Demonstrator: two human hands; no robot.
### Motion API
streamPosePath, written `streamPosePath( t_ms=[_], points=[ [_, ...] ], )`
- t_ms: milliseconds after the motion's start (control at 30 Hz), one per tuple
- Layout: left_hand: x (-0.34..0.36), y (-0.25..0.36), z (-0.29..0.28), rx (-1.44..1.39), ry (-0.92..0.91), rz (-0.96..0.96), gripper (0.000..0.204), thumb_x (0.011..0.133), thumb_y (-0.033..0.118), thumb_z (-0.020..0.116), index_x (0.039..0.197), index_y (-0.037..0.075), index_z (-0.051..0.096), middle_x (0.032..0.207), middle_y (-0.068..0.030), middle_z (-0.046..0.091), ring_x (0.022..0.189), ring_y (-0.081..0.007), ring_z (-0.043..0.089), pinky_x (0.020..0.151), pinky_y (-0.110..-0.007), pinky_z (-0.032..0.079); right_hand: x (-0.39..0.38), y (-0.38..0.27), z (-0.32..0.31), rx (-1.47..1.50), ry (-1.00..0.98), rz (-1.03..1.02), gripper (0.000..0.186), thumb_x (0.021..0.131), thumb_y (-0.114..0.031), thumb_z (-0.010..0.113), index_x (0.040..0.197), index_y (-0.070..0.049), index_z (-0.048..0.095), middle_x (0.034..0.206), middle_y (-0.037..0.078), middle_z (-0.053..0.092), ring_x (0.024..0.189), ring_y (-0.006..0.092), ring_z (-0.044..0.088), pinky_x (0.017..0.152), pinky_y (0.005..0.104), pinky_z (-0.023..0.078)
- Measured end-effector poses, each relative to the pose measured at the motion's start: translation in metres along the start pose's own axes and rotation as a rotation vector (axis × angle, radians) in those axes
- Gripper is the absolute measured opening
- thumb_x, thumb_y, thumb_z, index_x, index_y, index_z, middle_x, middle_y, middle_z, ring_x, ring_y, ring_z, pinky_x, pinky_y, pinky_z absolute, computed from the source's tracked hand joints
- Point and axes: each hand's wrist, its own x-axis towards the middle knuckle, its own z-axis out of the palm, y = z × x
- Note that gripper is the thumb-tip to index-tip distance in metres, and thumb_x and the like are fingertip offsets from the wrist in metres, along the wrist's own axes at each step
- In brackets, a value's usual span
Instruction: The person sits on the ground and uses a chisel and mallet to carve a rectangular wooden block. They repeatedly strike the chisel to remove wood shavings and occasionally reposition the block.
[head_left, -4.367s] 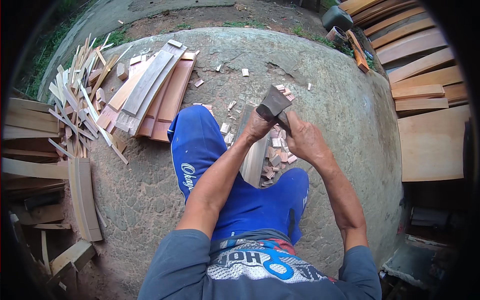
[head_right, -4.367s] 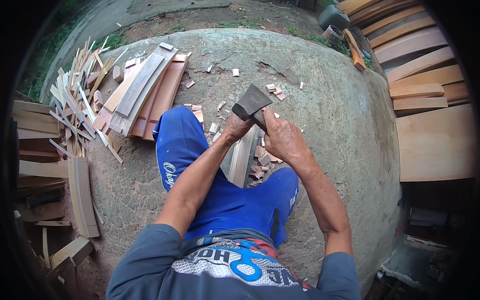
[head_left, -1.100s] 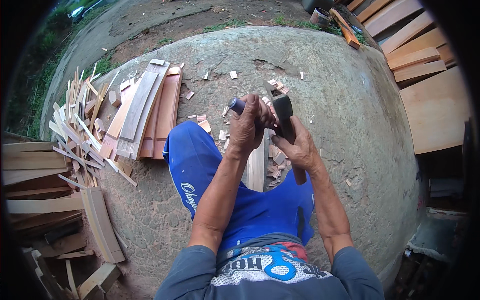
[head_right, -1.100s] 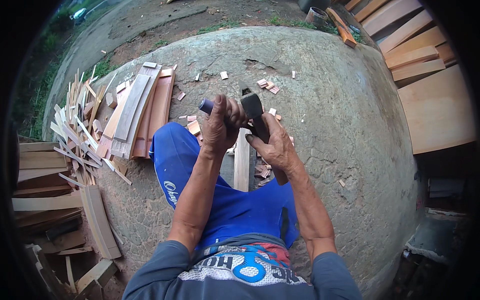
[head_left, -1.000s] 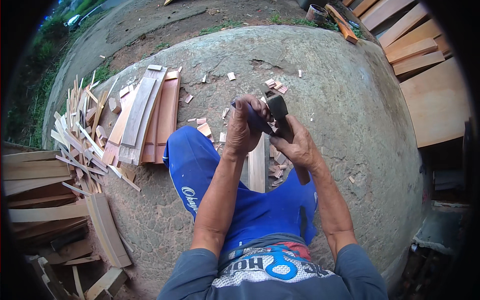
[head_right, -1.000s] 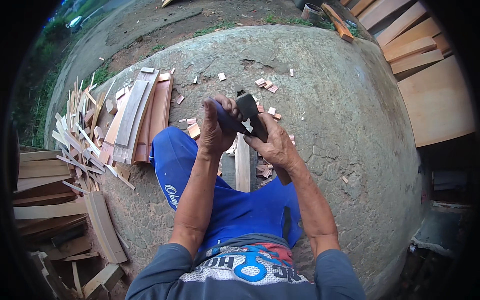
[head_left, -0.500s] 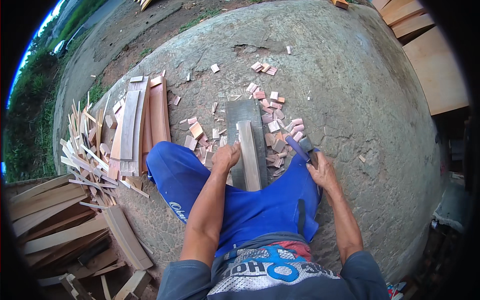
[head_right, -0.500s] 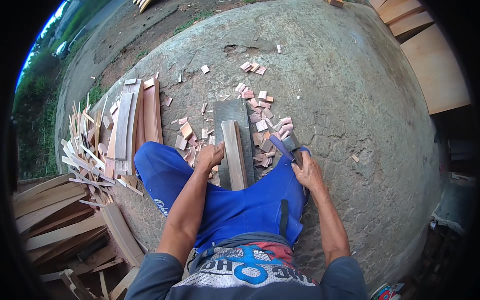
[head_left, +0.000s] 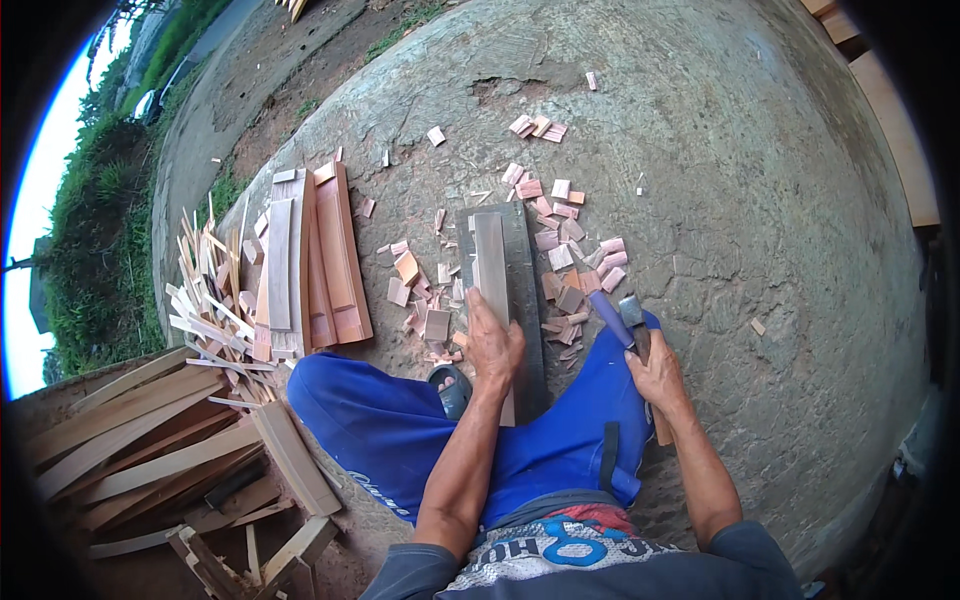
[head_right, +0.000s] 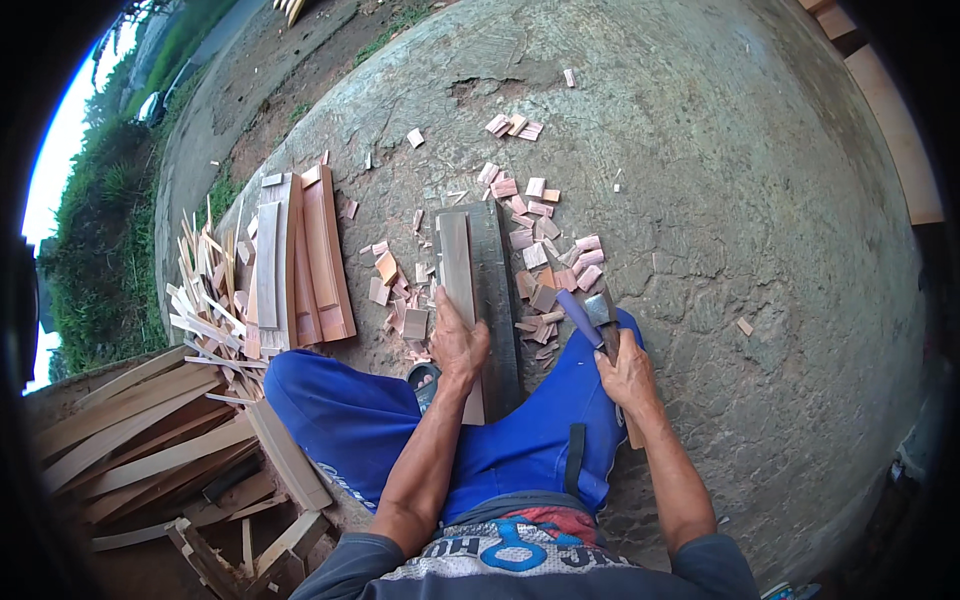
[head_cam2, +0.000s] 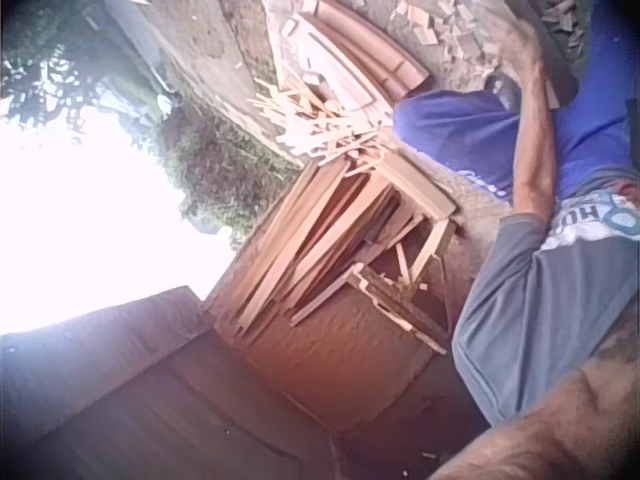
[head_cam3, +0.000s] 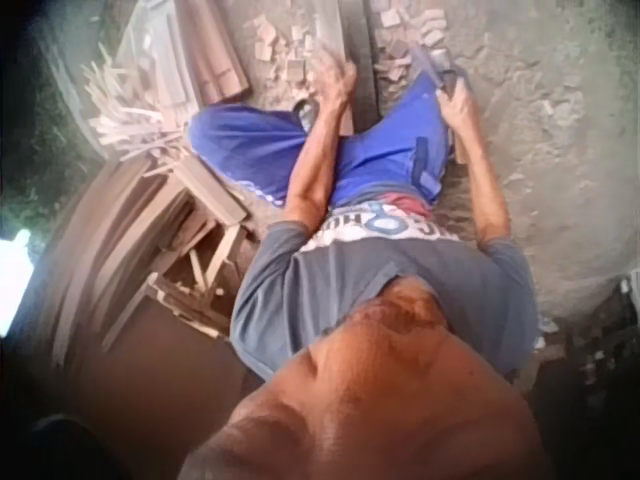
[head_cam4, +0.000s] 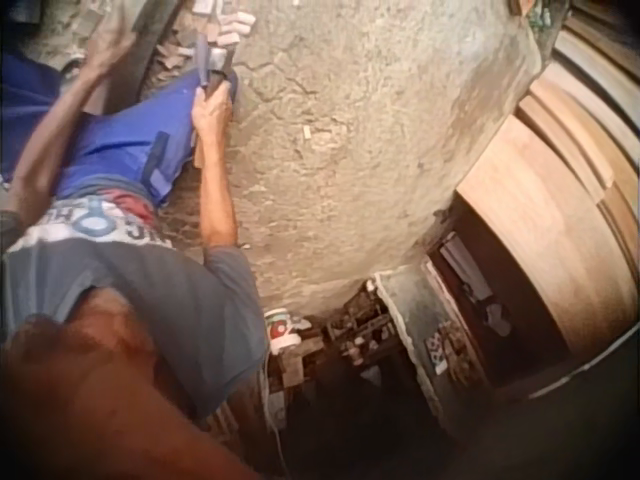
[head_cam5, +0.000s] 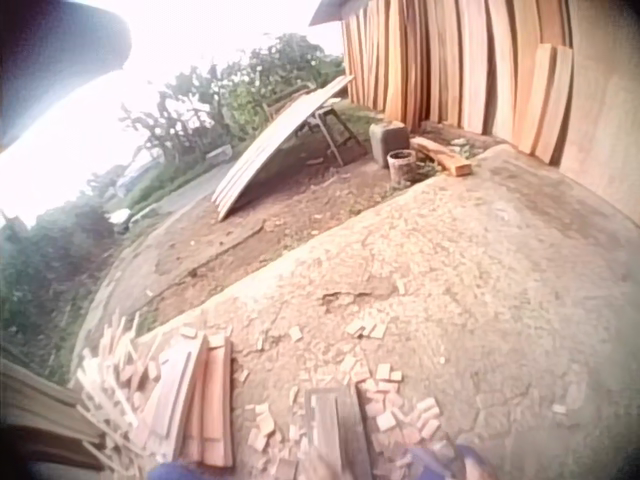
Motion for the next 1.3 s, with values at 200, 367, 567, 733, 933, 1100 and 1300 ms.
streamPosePath(
  t_ms=[200, 367, 567, 733, 933, 1100, 1300],
  points=[
    [0.047, 0.031, 0.004, 0.167, -0.175, 0.180, 0.086, 0.089, 0.027, 0.075, 0.163, 0.008, 0.035, 0.167, -0.0274, 0.031, 0.155, -0.0489, 0.027, 0.124, -0.059, 0.029, 0.007, 0.015, 0.004, 0.021, 0.031, -0.032, 0.043, 0.092, -0.024, 0.074, 0.120, 0.001, 0.052, 0.095, 0.029, 0.069, 0.093, 0.0509, 0.069, 0.083, 0.0566, 0.053],
    [-0.003, -0.007, 0.031, 0.250, -0.142, 0.250, 0.104, 0.084, 0.037, 0.082, 0.168, 0.019, 0.022, 0.173, -0.0220, 0.020, 0.159, -0.0442, 0.018, 0.124, -0.063, 0.022, 0.002, 0.008, 0.010, 0.062, 0.082, 0.002, 0.042, 0.092, -0.025, 0.074, 0.115, 0.001, 0.051, 0.092, 0.030, 0.068, 0.092, 0.0517, 0.069, 0.081, 0.0575, 0.053],
    [0.011, -0.027, 0.018, 0.249, -0.132, 0.056, 0.122, 0.073, 0.053, 0.089, 0.169, 0.021, 0.020, 0.171, -0.0226, 0.024, 0.157, -0.0434, 0.025, 0.119, -0.062, 0.031, 0.000, -0.001, 0.021, 0.045, 0.110, 0.017, 0.044, 0.092, -0.028, 0.073, 0.115, 0.000, 0.050, 0.093, 0.030, 0.068, 0.093, 0.0521, 0.068, 0.082, 0.0575, 0.053],
    [0.018, -0.043, 0.013, 0.242, -0.184, 0.113, 0.125, 0.071, 0.058, 0.089, 0.169, 0.021, 0.020, 0.167, -0.0228, 0.031, 0.149, -0.0447, 0.038, 0.116, -0.061, 0.036, -0.001, -0.018, 0.029, 0.025, 0.085, 0.056, 0.049, 0.091, -0.031, 0.074, 0.122, 0.001, 0.053, 0.105, 0.033, 0.069, 0.104, 0.0534, 0.067, 0.089, 0.0561, 0.052],
    [0.047, -0.085, 0.012, -0.111, -0.189, 0.181, 0.114, 0.072, 0.058, 0.088, 0.158, 0.003, 0.038, 0.147, -0.0297, 0.054, 0.131, -0.0445, 0.057, 0.109, -0.052, 0.047, 0.003, -0.020, 0.040, -0.025, 0.092, 0.009, 0.050, 0.091, -0.031, 0.073, 0.124, 0.001, 0.054, 0.105, 0.031, 0.069, 0.105, 0.0512, 0.067, 0.091, 0.0536, 0.052],
    [0.086, -0.107, -0.013, -0.089, -0.536, 0.141, 0.104, 0.071, 0.063, 0.088, 0.142, -0.006, 0.054, 0.118, -0.0305, 0.069, 0.111, -0.0470, 0.068, 0.099, -0.049, 0.054, 0.008, -0.032, 0.044, -0.076, 0.065, 0.011, 0.050, 0.091, -0.031, 0.072, 0.125, 0.003, 0.058, 0.109, 0.030, 0.070, 0.106, 0.0473, 0.069, 0.093, 0.0507, 0.052],
    [0.040, -0.090, -0.007, 0.066, -0.370, 0.245, 0.138, 0.063, 0.060, 0.093, 0.164, 0.000, 0.021, 0.137, -0.0380, 0.053, 0.120, -0.0490, 0.062, 0.107, -0.051, 0.050, 0.007, -0.037, 0.058, -0.126, 0.051, -0.024, 0.048, 0.090, -0.029, 0.072, 0.123, 0.002, 0.059, 0.108, 0.029, 0.070, 0.105, 0.0453, 0.069, 0.092, 0.0495, 0.052]
  ],
)
